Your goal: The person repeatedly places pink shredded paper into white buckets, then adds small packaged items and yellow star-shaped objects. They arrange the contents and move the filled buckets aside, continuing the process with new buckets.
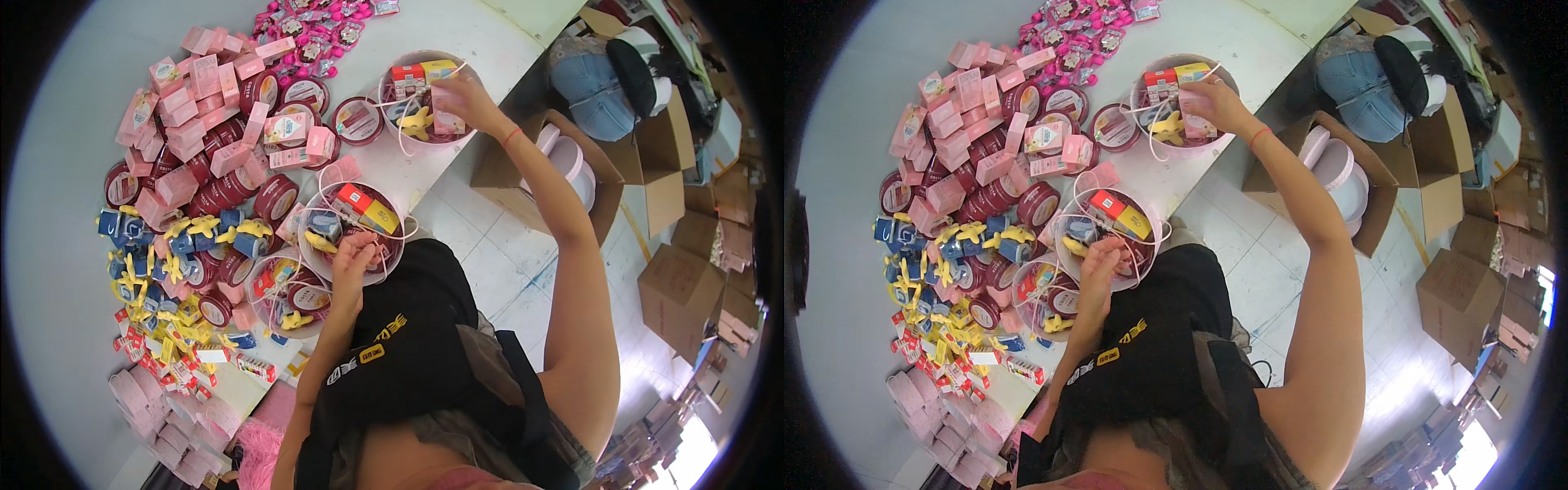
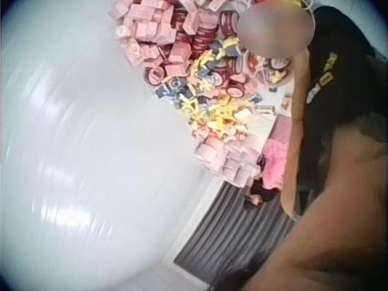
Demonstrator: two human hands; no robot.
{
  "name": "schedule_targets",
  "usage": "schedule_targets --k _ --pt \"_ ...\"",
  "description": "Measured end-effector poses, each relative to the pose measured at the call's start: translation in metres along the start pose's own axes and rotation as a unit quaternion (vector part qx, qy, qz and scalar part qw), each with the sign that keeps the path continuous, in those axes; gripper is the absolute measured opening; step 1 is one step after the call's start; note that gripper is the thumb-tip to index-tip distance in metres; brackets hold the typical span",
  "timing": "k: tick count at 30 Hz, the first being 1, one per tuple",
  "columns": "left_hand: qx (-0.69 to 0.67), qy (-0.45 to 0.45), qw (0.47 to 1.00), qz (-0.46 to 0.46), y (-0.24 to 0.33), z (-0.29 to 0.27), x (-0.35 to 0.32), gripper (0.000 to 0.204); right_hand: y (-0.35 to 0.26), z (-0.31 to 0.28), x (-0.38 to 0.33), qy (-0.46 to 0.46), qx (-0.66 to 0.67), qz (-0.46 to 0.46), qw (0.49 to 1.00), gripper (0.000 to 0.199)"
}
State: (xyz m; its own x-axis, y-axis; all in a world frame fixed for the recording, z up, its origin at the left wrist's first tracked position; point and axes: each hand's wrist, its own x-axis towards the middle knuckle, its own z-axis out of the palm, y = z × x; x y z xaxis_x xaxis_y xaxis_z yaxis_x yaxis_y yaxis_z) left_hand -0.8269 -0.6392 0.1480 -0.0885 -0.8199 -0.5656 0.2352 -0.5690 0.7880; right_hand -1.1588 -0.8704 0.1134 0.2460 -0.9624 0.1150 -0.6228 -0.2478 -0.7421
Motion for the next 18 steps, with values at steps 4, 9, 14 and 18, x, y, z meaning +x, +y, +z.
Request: schedule_targets --k 4,9,14,18 --pt "-0.003 -0.001 1.000 0.012 -0.003 0.002 0.002 0.023 0.018 -0.002 0.002 -0.055 -0.002 0.004 0.998 0.046" --pt "0.005 -0.003 1.000 0.002 -0.002 0.002 0.009 0.023 0.037 0.001 -0.012 -0.085 -0.095 -0.073 0.989 0.050" --pt "-0.002 -0.022 1.000 -0.019 -0.008 0.007 0.016 0.024 0.020 0.018 -0.014 -0.100 -0.189 -0.107 0.971 0.046" --pt "-0.007 -0.026 0.999 -0.034 -0.006 0.010 0.018 0.025 0.007 0.019 -0.016 -0.047 -0.266 -0.132 0.954 0.033"
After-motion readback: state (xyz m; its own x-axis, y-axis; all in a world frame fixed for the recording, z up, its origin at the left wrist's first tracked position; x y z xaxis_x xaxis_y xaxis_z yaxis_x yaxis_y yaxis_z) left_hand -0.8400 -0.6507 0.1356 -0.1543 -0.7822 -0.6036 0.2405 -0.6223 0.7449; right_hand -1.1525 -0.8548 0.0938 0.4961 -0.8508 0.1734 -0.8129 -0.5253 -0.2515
